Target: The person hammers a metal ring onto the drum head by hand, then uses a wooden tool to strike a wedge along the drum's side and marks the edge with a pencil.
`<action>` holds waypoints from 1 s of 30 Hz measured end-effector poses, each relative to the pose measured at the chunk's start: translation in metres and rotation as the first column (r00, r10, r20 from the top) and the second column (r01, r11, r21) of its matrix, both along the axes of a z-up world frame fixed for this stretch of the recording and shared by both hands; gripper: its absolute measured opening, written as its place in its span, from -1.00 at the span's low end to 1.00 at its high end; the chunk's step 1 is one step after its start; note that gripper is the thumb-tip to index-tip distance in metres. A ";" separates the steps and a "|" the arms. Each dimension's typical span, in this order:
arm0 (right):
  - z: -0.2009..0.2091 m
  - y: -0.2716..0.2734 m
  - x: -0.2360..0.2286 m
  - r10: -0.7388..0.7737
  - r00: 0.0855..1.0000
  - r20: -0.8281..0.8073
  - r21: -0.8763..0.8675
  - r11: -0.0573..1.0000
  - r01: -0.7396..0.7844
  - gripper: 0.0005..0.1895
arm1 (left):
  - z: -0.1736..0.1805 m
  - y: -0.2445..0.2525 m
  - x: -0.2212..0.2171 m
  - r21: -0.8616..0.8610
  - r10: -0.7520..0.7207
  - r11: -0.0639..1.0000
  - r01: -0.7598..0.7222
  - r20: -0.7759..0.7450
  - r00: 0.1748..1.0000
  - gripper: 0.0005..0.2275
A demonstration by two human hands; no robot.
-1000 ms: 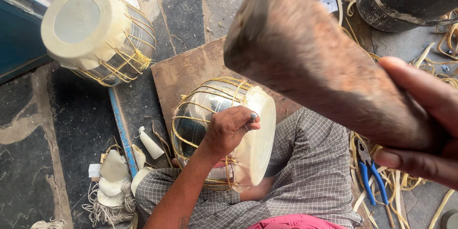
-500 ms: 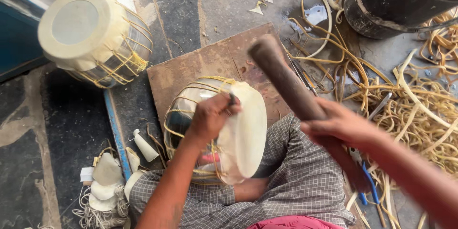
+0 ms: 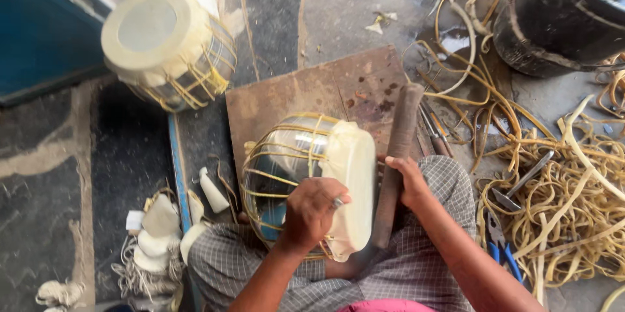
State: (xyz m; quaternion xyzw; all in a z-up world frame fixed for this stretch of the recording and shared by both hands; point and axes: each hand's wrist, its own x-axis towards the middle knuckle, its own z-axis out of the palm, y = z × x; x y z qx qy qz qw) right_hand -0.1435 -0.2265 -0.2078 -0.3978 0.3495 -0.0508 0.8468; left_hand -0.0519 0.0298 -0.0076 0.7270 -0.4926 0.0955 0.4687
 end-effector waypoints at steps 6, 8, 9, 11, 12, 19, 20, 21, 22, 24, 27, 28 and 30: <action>0.020 -0.003 -0.010 0.153 0.988 0.011 -0.066 0.986 -0.152 -0.47 | 0.003 -0.022 0.048 0.246 -0.154 0.956 0.158 -0.034 0.987 -0.78; 0.036 -0.001 -0.014 0.151 0.988 0.043 -0.143 0.979 -0.143 -0.45 | 0.014 -0.024 0.059 0.192 -0.269 0.937 0.291 -0.132 0.954 -0.81; 0.045 0.000 -0.013 0.152 0.986 0.062 -0.182 0.973 -0.139 -0.44 | 0.020 -0.025 0.061 0.161 -0.325 0.922 0.353 -0.176 0.929 -0.82; 0.069 -0.005 -0.019 0.116 0.992 0.044 -0.204 0.973 -0.105 -0.45 | 0.027 -0.026 0.056 0.094 -0.330 0.928 0.360 -0.241 0.913 -0.81; 0.082 -0.007 -0.027 0.095 0.995 0.027 -0.212 0.973 -0.087 -0.45 | 0.028 -0.025 0.052 0.059 -0.336 0.929 0.365 -0.280 0.899 -0.81; 0.183 -0.044 -0.066 0.122 0.992 0.032 -0.426 0.899 -0.097 -0.29 | 0.029 -0.026 0.051 -0.086 -0.335 0.942 0.325 -0.310 0.890 -0.85; 0.194 -0.046 -0.069 0.156 0.987 0.047 -0.443 0.889 -0.119 -0.30 | 0.029 -0.026 0.051 -0.073 -0.334 0.942 0.328 -0.312 0.889 -0.85; 0.204 -0.048 -0.073 0.189 0.980 0.060 -0.460 0.877 -0.141 -0.31 | 0.030 -0.026 0.051 -0.061 -0.334 0.941 0.332 -0.315 0.889 -0.85; 0.212 -0.047 -0.077 0.219 0.973 0.073 -0.477 0.864 -0.159 -0.31 | 0.030 -0.026 0.051 -0.054 -0.329 0.943 0.329 -0.305 0.894 -0.85; 0.226 -0.044 -0.085 0.269 0.963 0.025 -0.528 0.821 -0.216 -0.31 | 0.029 -0.027 0.051 -0.041 -0.320 0.946 0.322 -0.284 0.904 -0.85; 0.244 -0.042 -0.095 0.355 0.933 -0.061 -0.606 0.729 -0.317 -0.23 | 0.028 -0.027 0.050 0.021 -0.291 0.951 0.307 -0.262 0.920 -0.85; 0.248 -0.041 -0.096 0.383 0.919 -0.091 -0.631 0.692 -0.351 -0.20 | 0.029 -0.026 0.050 0.024 -0.292 0.951 0.309 -0.262 0.920 -0.86; 0.255 -0.042 -0.099 0.449 0.892 -0.051 -0.655 0.660 -0.369 -0.02 | 0.029 -0.026 0.050 0.030 -0.295 0.949 0.314 -0.263 0.918 -0.87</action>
